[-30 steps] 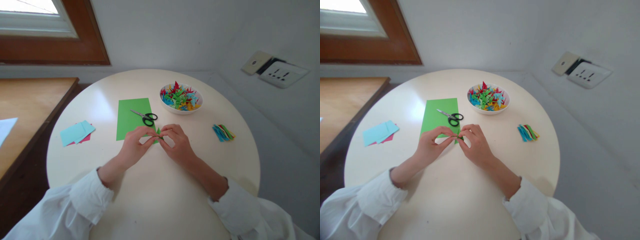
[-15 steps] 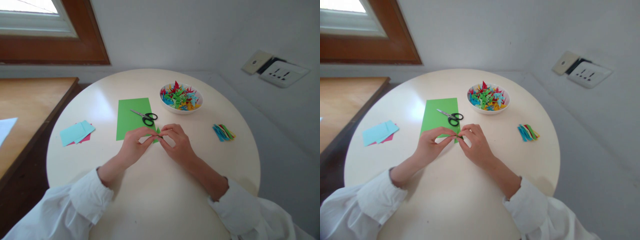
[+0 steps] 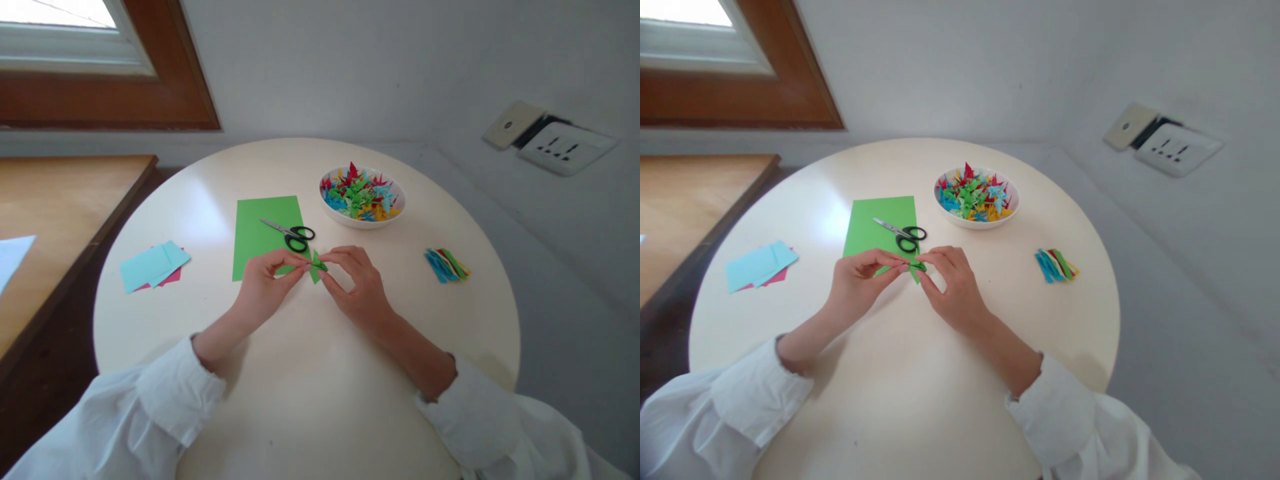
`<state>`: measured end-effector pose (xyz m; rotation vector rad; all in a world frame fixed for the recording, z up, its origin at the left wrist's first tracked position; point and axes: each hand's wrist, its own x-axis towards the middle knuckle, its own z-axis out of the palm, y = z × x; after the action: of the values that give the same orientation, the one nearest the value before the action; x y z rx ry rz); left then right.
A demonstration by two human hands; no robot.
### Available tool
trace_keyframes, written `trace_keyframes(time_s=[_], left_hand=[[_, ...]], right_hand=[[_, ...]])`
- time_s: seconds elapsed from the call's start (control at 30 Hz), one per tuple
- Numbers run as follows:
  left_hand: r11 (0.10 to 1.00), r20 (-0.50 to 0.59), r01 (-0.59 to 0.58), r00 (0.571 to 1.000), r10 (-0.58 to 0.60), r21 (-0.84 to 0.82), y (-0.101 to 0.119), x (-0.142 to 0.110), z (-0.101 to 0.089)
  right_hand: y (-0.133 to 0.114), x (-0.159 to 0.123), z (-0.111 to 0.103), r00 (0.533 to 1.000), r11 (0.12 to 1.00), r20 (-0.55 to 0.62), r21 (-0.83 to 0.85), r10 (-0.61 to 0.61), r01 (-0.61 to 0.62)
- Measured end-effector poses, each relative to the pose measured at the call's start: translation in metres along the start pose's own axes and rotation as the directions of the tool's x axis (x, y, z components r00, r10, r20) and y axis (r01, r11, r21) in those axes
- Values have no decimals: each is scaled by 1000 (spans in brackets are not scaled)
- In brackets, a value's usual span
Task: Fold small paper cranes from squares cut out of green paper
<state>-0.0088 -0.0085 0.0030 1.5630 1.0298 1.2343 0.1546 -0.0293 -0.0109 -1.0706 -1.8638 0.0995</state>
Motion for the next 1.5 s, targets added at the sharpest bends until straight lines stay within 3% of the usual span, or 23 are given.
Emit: trace_keyframes(time_s=[0.13,0.27,0.53,0.73,1.03,1.5], left_hand=[[973,-80,181,978,-194,-145,5,3,1],[917,-91,294,940,-328,-269,7,5,1],[766,64,458,873,-484,-450,5,6,2],[768,105,480,868,-485,-423,2,6,1],[889,96,381,924,-369,-254,4,6,2],[871,140,401,916,-376,-283,7,2,4]], right_hand=[[0,-2,1,1000,1000,17,22,21,-22],[0,-4,4,999,1000,39,-26,-13,14],[3,-4,6,995,993,36,-65,-96,99],[3,-3,5,998,998,-3,-11,-66,66],[2,-3,5,999,999,11,30,34,-34],[2,-1,8,994,989,-33,107,104,-100]])
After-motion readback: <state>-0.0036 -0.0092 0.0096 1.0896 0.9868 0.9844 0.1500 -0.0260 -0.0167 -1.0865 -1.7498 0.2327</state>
